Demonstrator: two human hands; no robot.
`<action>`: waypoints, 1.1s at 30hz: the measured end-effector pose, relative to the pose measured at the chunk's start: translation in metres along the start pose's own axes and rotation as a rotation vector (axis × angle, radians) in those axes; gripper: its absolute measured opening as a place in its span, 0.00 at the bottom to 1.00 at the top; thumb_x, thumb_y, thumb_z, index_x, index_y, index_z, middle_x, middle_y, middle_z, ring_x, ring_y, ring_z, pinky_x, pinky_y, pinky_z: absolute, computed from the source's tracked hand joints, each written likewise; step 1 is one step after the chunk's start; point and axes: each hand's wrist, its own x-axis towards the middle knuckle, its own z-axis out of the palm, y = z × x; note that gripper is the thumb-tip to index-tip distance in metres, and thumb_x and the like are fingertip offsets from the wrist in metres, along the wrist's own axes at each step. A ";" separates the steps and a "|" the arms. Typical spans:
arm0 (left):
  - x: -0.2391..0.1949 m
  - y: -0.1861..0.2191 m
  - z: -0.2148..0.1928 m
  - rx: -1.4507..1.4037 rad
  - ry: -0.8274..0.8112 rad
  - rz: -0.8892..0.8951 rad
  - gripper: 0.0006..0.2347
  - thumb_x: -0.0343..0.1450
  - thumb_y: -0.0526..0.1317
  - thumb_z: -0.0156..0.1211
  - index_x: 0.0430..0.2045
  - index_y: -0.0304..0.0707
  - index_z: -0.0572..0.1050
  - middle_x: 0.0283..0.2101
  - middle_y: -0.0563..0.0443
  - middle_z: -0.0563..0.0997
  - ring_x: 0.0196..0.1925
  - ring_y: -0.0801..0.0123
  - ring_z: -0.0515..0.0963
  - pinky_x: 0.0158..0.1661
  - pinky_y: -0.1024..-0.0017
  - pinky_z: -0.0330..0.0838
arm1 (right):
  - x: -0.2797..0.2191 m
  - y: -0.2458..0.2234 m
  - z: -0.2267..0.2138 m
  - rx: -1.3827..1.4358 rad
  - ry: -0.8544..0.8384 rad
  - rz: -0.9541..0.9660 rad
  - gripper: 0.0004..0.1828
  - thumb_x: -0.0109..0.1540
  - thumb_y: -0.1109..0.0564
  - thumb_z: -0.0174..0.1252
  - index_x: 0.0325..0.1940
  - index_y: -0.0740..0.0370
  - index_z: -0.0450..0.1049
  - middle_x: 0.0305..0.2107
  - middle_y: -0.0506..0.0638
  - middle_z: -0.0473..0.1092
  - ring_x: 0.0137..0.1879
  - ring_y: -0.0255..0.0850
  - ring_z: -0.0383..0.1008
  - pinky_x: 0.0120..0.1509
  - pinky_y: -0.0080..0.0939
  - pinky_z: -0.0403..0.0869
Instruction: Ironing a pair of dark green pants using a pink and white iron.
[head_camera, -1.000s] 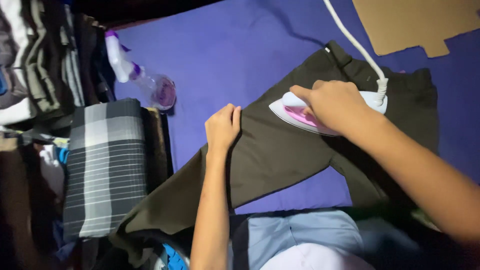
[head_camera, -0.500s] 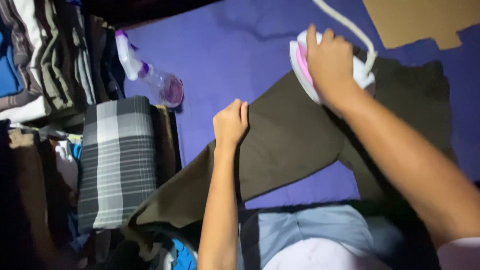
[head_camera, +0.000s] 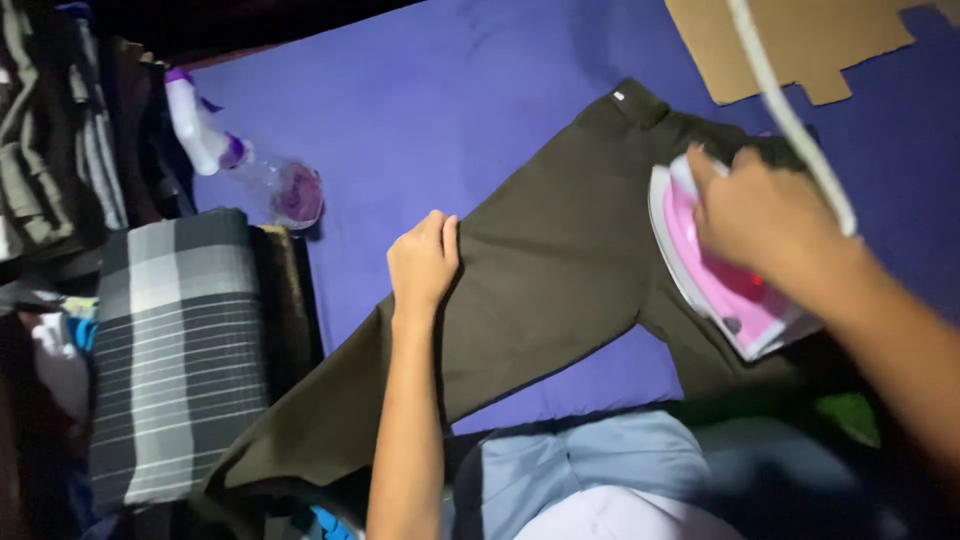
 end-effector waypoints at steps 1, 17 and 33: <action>0.001 0.000 0.002 0.011 -0.005 -0.001 0.12 0.76 0.41 0.57 0.24 0.36 0.72 0.25 0.44 0.79 0.26 0.49 0.78 0.28 0.57 0.69 | 0.001 0.003 0.013 0.062 0.045 -0.009 0.35 0.65 0.50 0.50 0.77 0.59 0.58 0.46 0.79 0.70 0.44 0.72 0.77 0.49 0.66 0.77; 0.005 0.002 -0.001 -0.005 -0.066 -0.063 0.11 0.77 0.41 0.56 0.25 0.36 0.74 0.25 0.45 0.80 0.26 0.50 0.78 0.28 0.57 0.69 | 0.087 0.001 0.057 0.200 0.228 0.020 0.33 0.63 0.62 0.51 0.74 0.76 0.60 0.39 0.79 0.73 0.43 0.72 0.78 0.49 0.64 0.77; 0.007 0.003 -0.004 0.006 -0.074 -0.082 0.12 0.77 0.42 0.57 0.25 0.35 0.74 0.23 0.45 0.79 0.25 0.51 0.77 0.28 0.57 0.68 | 0.070 -0.016 0.019 0.322 0.204 -0.071 0.31 0.63 0.52 0.54 0.72 0.54 0.65 0.42 0.72 0.71 0.44 0.69 0.75 0.48 0.64 0.73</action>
